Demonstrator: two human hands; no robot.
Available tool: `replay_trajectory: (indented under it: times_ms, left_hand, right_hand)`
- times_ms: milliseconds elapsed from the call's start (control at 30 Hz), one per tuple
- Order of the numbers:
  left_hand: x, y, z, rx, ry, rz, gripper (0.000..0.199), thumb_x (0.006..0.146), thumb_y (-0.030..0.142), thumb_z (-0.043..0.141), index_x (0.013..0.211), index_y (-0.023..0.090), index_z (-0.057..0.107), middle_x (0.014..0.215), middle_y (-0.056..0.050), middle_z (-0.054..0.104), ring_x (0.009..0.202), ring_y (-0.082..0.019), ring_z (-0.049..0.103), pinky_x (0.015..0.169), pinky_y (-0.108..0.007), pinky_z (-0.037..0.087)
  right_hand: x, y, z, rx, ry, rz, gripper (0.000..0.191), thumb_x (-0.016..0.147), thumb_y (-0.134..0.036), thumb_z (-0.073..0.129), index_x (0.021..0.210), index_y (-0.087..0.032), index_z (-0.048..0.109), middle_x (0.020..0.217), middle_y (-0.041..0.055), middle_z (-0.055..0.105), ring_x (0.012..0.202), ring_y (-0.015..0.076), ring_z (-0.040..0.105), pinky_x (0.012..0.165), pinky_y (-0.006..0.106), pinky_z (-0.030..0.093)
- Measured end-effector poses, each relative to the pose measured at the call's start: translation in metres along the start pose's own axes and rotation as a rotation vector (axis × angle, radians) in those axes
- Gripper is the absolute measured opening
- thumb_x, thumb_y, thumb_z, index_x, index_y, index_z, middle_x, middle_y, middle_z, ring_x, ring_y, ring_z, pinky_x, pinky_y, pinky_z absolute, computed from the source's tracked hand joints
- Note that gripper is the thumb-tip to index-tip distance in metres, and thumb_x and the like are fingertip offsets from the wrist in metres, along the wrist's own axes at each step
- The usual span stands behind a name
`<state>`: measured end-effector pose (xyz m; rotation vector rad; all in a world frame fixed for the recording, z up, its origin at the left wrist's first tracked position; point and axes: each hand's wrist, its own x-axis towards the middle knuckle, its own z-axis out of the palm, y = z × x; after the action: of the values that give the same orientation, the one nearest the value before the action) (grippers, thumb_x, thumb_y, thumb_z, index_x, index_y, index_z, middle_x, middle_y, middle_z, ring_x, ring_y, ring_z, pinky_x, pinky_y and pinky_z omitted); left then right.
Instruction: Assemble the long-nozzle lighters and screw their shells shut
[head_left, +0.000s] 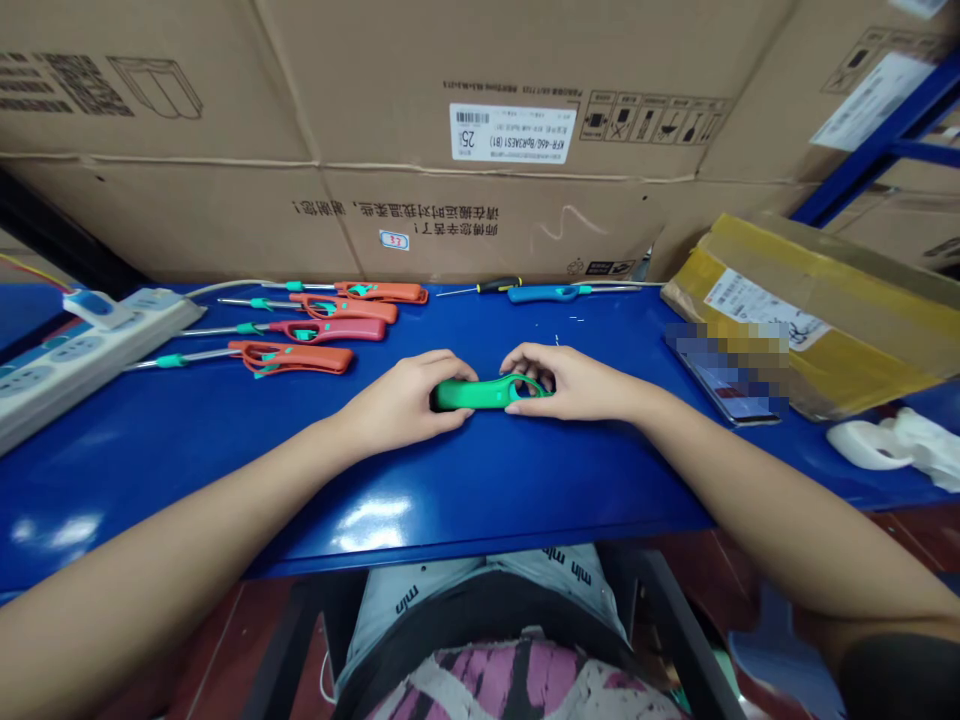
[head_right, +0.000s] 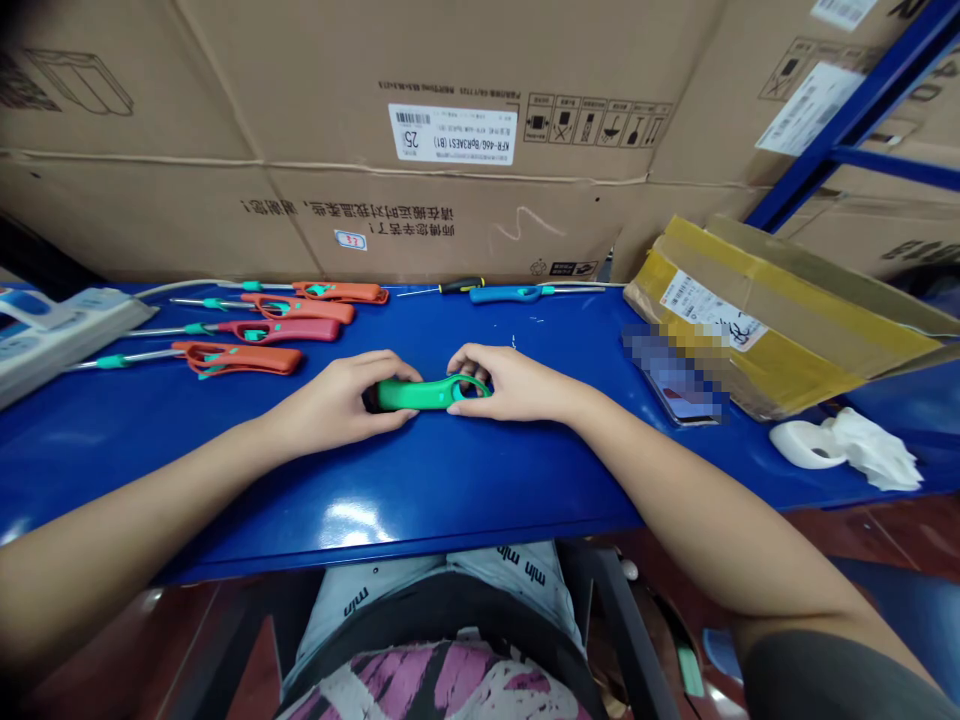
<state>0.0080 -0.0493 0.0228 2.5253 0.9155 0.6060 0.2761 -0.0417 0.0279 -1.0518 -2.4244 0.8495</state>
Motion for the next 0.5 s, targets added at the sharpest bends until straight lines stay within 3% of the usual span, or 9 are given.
replay_trajectory:
  times_ms: [133,333,500]
  left_hand:
    - [-0.0005,-0.0004,0.002,-0.002,0.011,0.003,0.024,0.085,0.021,0.066,0.109,0.019,0.065,0.104,-0.004,0.068,0.092,-0.019,0.065,0.085,-0.03,0.05]
    - [0.0001,-0.0003,0.0046,-0.008,0.027,-0.021,0.022,0.086,0.024,0.065,0.107,0.019,0.064,0.103,-0.003,0.07,0.09,-0.019,0.066,0.083,-0.029,0.051]
    - [0.0012,0.002,0.0085,-0.065,0.034,-0.043,0.029,0.092,0.04,0.064,0.112,0.019,0.066,0.101,-0.003,0.073,0.086,-0.018,0.067,0.078,-0.028,0.051]
  right_hand:
    - [0.0005,0.0011,-0.0039,-0.012,-0.035,-0.007,0.028,0.094,-0.042,0.061,0.097,-0.016,0.071,0.082,0.0021,0.069,0.07,0.0137,0.056,0.064,0.026,0.041]
    - [0.0018,0.001,-0.0029,-0.08,0.037,-0.085,0.024,0.094,-0.039,0.063,0.093,-0.016,0.072,0.085,0.0034,0.072,0.072,0.0144,0.06,0.066,0.026,0.042]
    - [0.0017,0.0006,-0.0018,-0.149,0.095,-0.169,0.023,0.095,-0.038,0.063,0.091,-0.017,0.071,0.087,0.0051,0.073,0.075,0.0156,0.062,0.07,0.028,0.044]
